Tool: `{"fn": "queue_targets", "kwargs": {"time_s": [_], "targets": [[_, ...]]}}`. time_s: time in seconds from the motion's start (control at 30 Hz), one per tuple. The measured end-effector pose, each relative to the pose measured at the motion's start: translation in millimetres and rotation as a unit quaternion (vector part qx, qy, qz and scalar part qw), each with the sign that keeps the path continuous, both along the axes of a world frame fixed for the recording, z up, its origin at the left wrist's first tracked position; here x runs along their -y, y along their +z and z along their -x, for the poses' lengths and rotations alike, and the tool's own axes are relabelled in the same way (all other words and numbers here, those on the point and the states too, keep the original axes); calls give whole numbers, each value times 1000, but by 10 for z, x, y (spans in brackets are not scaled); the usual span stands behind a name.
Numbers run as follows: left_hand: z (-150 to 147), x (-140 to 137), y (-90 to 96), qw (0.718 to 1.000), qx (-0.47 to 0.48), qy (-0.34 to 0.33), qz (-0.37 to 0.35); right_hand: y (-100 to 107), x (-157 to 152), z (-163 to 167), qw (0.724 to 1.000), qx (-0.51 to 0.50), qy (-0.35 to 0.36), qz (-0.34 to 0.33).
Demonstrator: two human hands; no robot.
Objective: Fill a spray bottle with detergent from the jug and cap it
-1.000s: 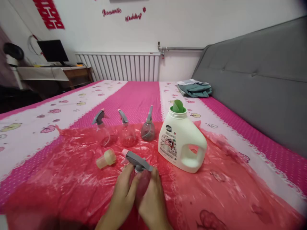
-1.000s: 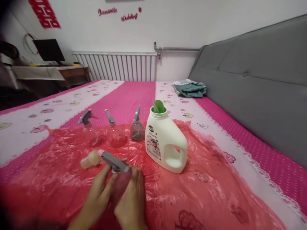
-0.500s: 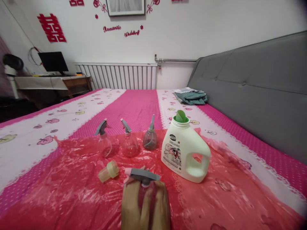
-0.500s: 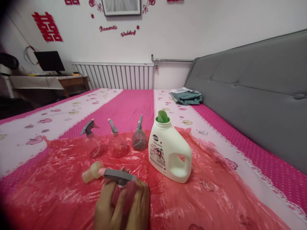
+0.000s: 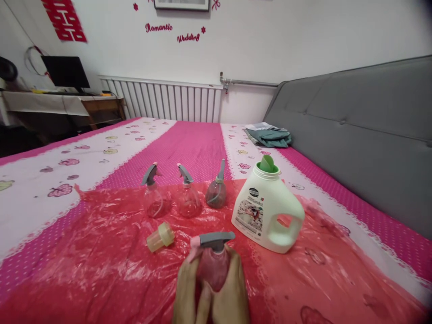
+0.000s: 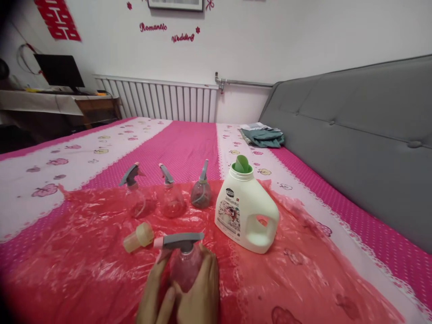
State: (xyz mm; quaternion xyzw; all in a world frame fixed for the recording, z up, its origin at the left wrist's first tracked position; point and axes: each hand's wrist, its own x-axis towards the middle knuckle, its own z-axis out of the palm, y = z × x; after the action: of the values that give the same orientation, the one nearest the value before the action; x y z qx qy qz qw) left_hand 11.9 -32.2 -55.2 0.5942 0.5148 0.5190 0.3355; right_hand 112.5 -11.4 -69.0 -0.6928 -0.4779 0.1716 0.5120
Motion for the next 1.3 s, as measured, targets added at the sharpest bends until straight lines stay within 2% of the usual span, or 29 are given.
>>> {"fn": "queue_targets", "kwargs": {"time_s": [0.13,0.2,0.3,0.37,0.43,0.6,0.73,0.87,0.97,1.13,1.3], "targets": [[169,-434,241,998,-18,-55,-3,-155,7,-107,999,29,37,16],[223,-599,360,995,-28,-98,19,-203,11,-160,997,43,59,20],[213,-706,513,981,-63,-178,42,-199,12,-193,996,52,72,5],[146,-702,586,975,-70,-207,40,-174,10,-186,995,57,79,-9],[48,-670,630,980,-48,-190,36,-164,7,-170,995,62,80,-18],[-202,-613,680,998,1,-55,35,-210,-13,-159,988,119,72,-68],[-287,-593,722,998,-33,-31,35,-223,-19,-167,986,126,81,-76],[-294,-587,795,996,-18,30,87,-177,-1,-70,993,81,50,-64],[-251,-659,958,994,7,56,88,-105,12,24,999,11,26,-44],[-56,-849,1327,995,75,68,-16,16,16,71,999,-11,23,-31],[100,-930,1489,984,162,58,-37,30,24,35,1000,-7,21,-18]]}}
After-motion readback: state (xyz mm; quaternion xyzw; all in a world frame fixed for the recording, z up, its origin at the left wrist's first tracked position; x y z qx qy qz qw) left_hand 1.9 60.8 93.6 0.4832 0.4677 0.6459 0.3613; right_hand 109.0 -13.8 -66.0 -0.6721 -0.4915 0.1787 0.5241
